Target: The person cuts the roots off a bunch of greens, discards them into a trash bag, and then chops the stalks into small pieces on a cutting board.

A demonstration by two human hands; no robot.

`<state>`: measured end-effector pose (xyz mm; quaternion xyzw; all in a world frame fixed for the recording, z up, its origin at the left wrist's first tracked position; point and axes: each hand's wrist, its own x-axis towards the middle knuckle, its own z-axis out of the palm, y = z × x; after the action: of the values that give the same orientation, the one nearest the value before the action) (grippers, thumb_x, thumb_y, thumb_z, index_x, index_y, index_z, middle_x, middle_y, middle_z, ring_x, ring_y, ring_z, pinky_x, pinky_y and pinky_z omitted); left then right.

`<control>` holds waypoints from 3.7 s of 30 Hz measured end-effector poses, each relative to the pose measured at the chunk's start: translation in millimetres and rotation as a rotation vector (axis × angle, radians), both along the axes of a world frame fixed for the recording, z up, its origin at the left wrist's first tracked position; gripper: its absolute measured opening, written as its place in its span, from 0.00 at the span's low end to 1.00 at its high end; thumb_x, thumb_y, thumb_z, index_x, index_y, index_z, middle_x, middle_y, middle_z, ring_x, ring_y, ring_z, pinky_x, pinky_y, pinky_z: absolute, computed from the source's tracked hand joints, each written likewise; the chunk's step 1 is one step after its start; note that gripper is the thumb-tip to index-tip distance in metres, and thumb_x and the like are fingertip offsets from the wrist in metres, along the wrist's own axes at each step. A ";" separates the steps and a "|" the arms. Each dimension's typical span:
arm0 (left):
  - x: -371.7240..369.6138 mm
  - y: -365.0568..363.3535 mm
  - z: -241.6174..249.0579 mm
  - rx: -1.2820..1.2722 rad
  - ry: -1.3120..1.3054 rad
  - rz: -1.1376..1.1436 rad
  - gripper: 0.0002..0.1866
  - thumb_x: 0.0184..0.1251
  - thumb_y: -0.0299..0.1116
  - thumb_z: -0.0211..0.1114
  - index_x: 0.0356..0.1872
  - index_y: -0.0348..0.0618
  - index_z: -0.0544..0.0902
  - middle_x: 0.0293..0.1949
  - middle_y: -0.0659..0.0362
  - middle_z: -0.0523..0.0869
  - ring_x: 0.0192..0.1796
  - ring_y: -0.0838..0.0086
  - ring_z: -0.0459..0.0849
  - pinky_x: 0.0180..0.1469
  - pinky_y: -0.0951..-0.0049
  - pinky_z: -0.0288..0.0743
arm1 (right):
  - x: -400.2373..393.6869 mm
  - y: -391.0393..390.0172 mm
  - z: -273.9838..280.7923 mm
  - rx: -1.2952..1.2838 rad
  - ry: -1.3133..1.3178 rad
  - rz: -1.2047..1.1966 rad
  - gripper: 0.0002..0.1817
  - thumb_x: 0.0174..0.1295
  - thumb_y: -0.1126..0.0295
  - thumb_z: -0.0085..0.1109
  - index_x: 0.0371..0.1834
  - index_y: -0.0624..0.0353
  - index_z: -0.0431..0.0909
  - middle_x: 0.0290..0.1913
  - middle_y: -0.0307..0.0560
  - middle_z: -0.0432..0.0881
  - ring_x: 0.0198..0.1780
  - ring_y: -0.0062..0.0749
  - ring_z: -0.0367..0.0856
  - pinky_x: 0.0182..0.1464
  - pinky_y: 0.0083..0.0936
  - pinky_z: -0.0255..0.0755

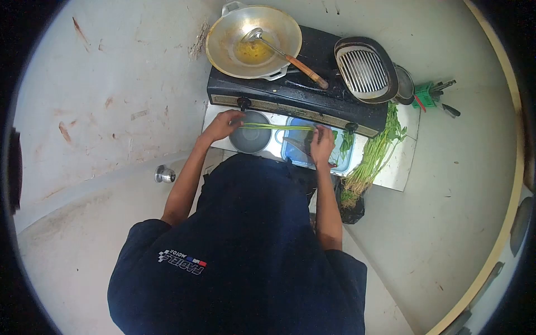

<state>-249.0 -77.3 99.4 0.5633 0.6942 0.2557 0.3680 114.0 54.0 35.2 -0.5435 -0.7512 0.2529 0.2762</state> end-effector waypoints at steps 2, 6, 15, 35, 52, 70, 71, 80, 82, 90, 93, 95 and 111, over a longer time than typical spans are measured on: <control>-0.3 2.4 8.6 -0.037 -0.100 0.080 0.16 0.75 0.34 0.66 0.58 0.40 0.86 0.57 0.46 0.88 0.55 0.56 0.89 0.60 0.62 0.82 | 2.9 -9.2 6.5 -0.044 0.038 -0.052 0.12 0.73 0.68 0.56 0.53 0.60 0.83 0.52 0.54 0.85 0.57 0.54 0.81 0.62 0.46 0.72; 4.3 3.9 26.6 0.002 -0.227 0.230 0.14 0.81 0.37 0.62 0.57 0.41 0.86 0.57 0.52 0.88 0.53 0.63 0.90 0.57 0.66 0.83 | 12.6 -29.8 14.7 -0.116 0.112 -0.116 0.11 0.73 0.71 0.56 0.53 0.63 0.82 0.51 0.56 0.85 0.57 0.52 0.82 0.62 0.43 0.73; 59.2 23.2 23.6 -0.040 -0.599 0.134 0.14 0.83 0.38 0.60 0.55 0.39 0.84 0.48 0.60 0.88 0.41 0.77 0.88 0.44 0.76 0.81 | 52.5 -57.0 7.6 -0.144 0.124 -0.158 0.10 0.70 0.75 0.58 0.51 0.64 0.82 0.48 0.57 0.85 0.51 0.53 0.85 0.55 0.41 0.76; 259.0 95.0 -85.8 0.253 0.210 -0.275 0.19 0.62 0.29 0.71 0.54 0.40 0.78 0.52 0.44 0.80 0.55 0.41 0.83 0.58 0.47 0.79 | 127.3 -20.0 16.0 -0.485 0.099 0.200 0.11 0.72 0.78 0.56 0.54 0.63 0.83 0.45 0.51 0.89 0.46 0.35 0.89 0.49 0.29 0.80; 301.4 74.2 -28.2 -0.084 -1.106 0.514 0.11 0.75 0.21 0.64 0.56 0.39 0.80 0.49 0.59 0.86 0.53 0.74 0.86 0.60 0.69 0.84 | 131.3 5.3 45.8 -0.798 0.636 0.261 0.15 0.76 0.64 0.63 0.56 0.63 0.81 0.45 0.47 0.88 0.47 0.29 0.88 0.53 0.28 0.79; 273.5 74.9 -0.3 -0.160 -1.065 0.136 0.11 0.75 0.25 0.67 0.53 0.36 0.78 0.49 0.56 0.85 0.53 0.71 0.88 0.59 0.73 0.82 | 103.9 -26.6 66.1 -0.734 0.770 0.020 0.09 0.70 0.77 0.68 0.50 0.64 0.83 0.42 0.41 0.88 0.45 0.22 0.86 0.51 0.20 0.78; 268.1 74.8 0.3 -0.151 -1.016 0.084 0.11 0.75 0.25 0.67 0.52 0.36 0.78 0.48 0.57 0.85 0.53 0.71 0.88 0.59 0.73 0.82 | 99.7 -34.5 64.9 -0.730 0.795 -0.012 0.09 0.70 0.78 0.67 0.50 0.64 0.83 0.42 0.40 0.88 0.45 0.21 0.86 0.51 0.20 0.78; 263.8 47.9 -30.6 -0.423 -1.064 -0.340 0.06 0.76 0.26 0.67 0.48 0.36 0.81 0.48 0.56 0.87 0.51 0.72 0.88 0.57 0.70 0.84 | 100.2 -140.6 77.5 -0.631 0.680 -0.440 0.08 0.69 0.77 0.69 0.48 0.65 0.83 0.40 0.39 0.87 0.43 0.18 0.82 0.49 0.19 0.76; 274.6 42.1 -38.3 -0.480 -1.070 -0.425 0.05 0.76 0.26 0.67 0.46 0.38 0.82 0.46 0.57 0.87 0.50 0.73 0.88 0.55 0.71 0.83 | 105.9 -164.2 74.9 -0.598 0.673 -0.523 0.08 0.69 0.76 0.69 0.48 0.64 0.83 0.41 0.39 0.87 0.43 0.18 0.82 0.49 0.19 0.76; 318.6 14.2 -45.2 -0.565 -1.075 -0.567 0.05 0.75 0.26 0.68 0.43 0.37 0.81 0.43 0.56 0.88 0.46 0.74 0.88 0.53 0.74 0.83 | 119.8 -226.9 74.7 -0.474 0.631 -0.792 0.08 0.69 0.75 0.68 0.48 0.63 0.83 0.41 0.40 0.88 0.43 0.19 0.84 0.48 0.20 0.77; 323.8 2.2 -43.5 -0.658 -1.014 -0.518 0.05 0.73 0.26 0.68 0.44 0.37 0.83 0.45 0.58 0.88 0.50 0.74 0.88 0.56 0.71 0.82 | 121.6 -246.2 64.6 -0.455 0.683 -0.810 0.08 0.69 0.75 0.68 0.48 0.63 0.83 0.40 0.40 0.88 0.41 0.19 0.83 0.45 0.20 0.76; 325.3 -8.1 -48.8 -0.667 -0.994 -0.508 0.05 0.73 0.26 0.69 0.45 0.38 0.83 0.46 0.58 0.88 0.50 0.73 0.88 0.57 0.69 0.82 | 125.3 -257.9 57.2 -0.503 0.665 -0.791 0.07 0.69 0.76 0.68 0.47 0.63 0.84 0.40 0.41 0.88 0.40 0.20 0.84 0.43 0.21 0.76; 471.2 -93.6 -134.9 -0.862 -0.777 -0.368 0.05 0.71 0.23 0.69 0.44 0.36 0.85 0.40 0.59 0.87 0.46 0.74 0.88 0.56 0.72 0.83 | 281.4 -351.7 -48.8 -0.702 0.862 -0.858 0.08 0.70 0.74 0.67 0.49 0.61 0.84 0.40 0.39 0.88 0.43 0.20 0.84 0.49 0.23 0.77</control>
<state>222.2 -171.0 -35.5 0.3398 0.4412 0.0706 0.8276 395.4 -297.7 -13.6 -0.7003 -0.1681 0.5420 0.4330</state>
